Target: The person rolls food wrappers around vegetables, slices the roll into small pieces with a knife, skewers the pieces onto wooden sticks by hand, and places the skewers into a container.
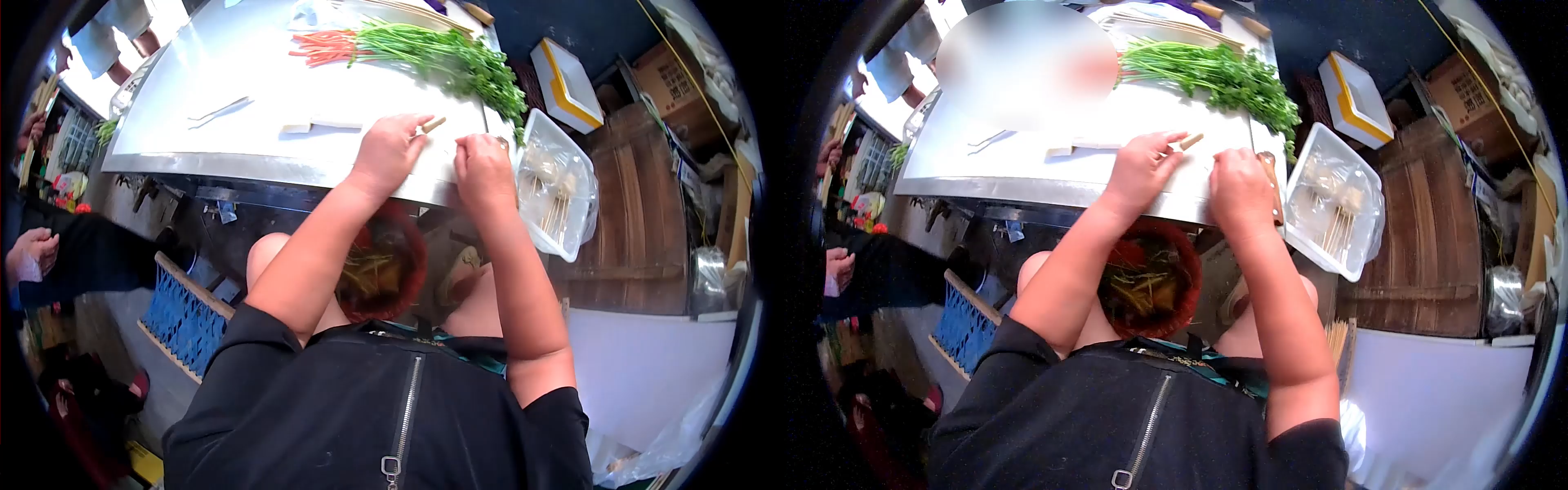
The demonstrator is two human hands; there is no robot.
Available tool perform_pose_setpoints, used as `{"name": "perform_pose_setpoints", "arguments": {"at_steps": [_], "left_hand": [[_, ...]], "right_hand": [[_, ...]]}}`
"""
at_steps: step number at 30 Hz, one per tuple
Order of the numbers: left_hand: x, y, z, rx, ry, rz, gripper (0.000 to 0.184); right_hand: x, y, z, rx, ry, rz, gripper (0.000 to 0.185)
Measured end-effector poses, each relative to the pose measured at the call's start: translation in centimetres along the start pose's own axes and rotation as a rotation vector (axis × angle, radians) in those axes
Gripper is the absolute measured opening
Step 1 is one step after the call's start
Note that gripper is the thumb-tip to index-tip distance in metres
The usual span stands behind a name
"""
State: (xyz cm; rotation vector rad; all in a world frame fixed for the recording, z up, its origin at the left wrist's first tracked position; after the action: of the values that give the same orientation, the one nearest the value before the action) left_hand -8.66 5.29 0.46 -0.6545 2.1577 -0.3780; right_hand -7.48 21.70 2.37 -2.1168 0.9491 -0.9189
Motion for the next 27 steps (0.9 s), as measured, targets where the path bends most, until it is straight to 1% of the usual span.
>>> {"name": "perform_pose_setpoints", "arguments": {"at_steps": [1,2,3,5,7,8,9,10,11,12,13,15,16,17,19,20,21,24,27], "left_hand": [[-0.7,-0.4,-0.1,-0.074,0.136,-0.116,0.026],[-1.4,-1.0,-0.1,-0.08,0.149,-0.114,0.026],[-2.2,-1.5,0.1,-0.088,0.164,-0.111,0.026],[-3.0,-2.1,0.9,-0.167,0.244,-0.129,0.026],[-4.3,-3.3,1.8,-0.214,0.361,-0.115,0.028],[-4.4,-3.8,2.4,-0.212,0.343,-0.122,0.028],[-4.7,-4.4,3.1,-0.211,0.379,-0.105,0.028],[-4.9,-5.0,3.4,-0.214,0.421,-0.09,0.029],[-4.9,-5.4,3.5,-0.217,0.419,-0.103,0.029],[-5.0,-5.8,3.7,-0.256,0.427,-0.11,0.028],[-5.0,-6.2,3.7,-0.297,0.436,-0.116,0.028],[-4.6,-6.8,3.6,-0.297,0.405,-0.108,0.028],[-4.4,-6.8,3.5,-0.272,0.403,-0.112,0.027],[-4.2,-6.8,3.4,-0.247,0.4,-0.115,0.027],[-3.8,-6.8,3.4,-0.246,0.4,-0.123,0.028],[-3.7,-6.7,3.3,-0.242,0.406,-0.132,0.028],[-3.4,-6.6,3.2,-0.241,0.405,-0.126,0.028],[-1.9,-7.5,2.1,-0.271,0.26,-0.225,0.03],[0.5,-8.8,0.6,-0.329,0.072,-0.254,0.026]], "right_hand": [[-0.8,0.5,-0.3,-0.009,0.01,0.064,0.009],[-2.3,1.6,-0.4,0.053,0.055,0.109,0.014],[-1.8,1.6,-0.8,0.058,0.037,0.108,0.014],[0.2,0.7,-1.3,-0.082,-0.087,0.259,0.021],[2.4,1.2,-3.4,-0.068,-0.105,0.238,0.023],[2.9,2.6,-4.7,-0.024,-0.181,-0.011,0.022],[3.5,4.0,-5.8,0.017,-0.252,-0.263,0.022],[3.5,6.2,-6.8,0.109,-0.266,-0.354,0.022],[4.3,7.7,-7.7,0.196,-0.284,-0.442,0.022],[5.0,8.4,-7.9,0.155,-0.38,-0.346,0.024],[5.3,8.9,-8.1,0.158,-0.384,-0.351,0.024],[5.9,9.8,-8.1,0.236,-0.397,-0.231,0.023],[5.8,9.8,-8.3,0.265,-0.35,-0.256,0.02],[6.0,9.3,-8.5,0.274,-0.351,-0.255,0.02],[6.2,7.5,-9.2,0.201,-0.36,-0.115,0.015],[5.9,6.7,-9.6,0.157,-0.328,-0.169,0.012],[5.2,6.4,-10.1,0.116,-0.342,-0.14,0.011],[3.4,5.1,-11.6,-0.084,-0.334,-0.078,0.011],[2.9,5.4,-10.2,-0.087,-0.37,-0.092,0.008]]}}
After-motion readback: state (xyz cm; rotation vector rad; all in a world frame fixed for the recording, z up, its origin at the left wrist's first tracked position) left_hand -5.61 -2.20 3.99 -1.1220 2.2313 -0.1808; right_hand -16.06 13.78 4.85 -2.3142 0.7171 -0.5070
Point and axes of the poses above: each hand's wrist, its own z-axis away from the middle knuckle, its own y-axis out of the palm, x = y × z, the point moved 4 cm from there along -z, towards the middle knuckle, and after that the axes turned 9 degrees about -z, right-handed, at the moved point
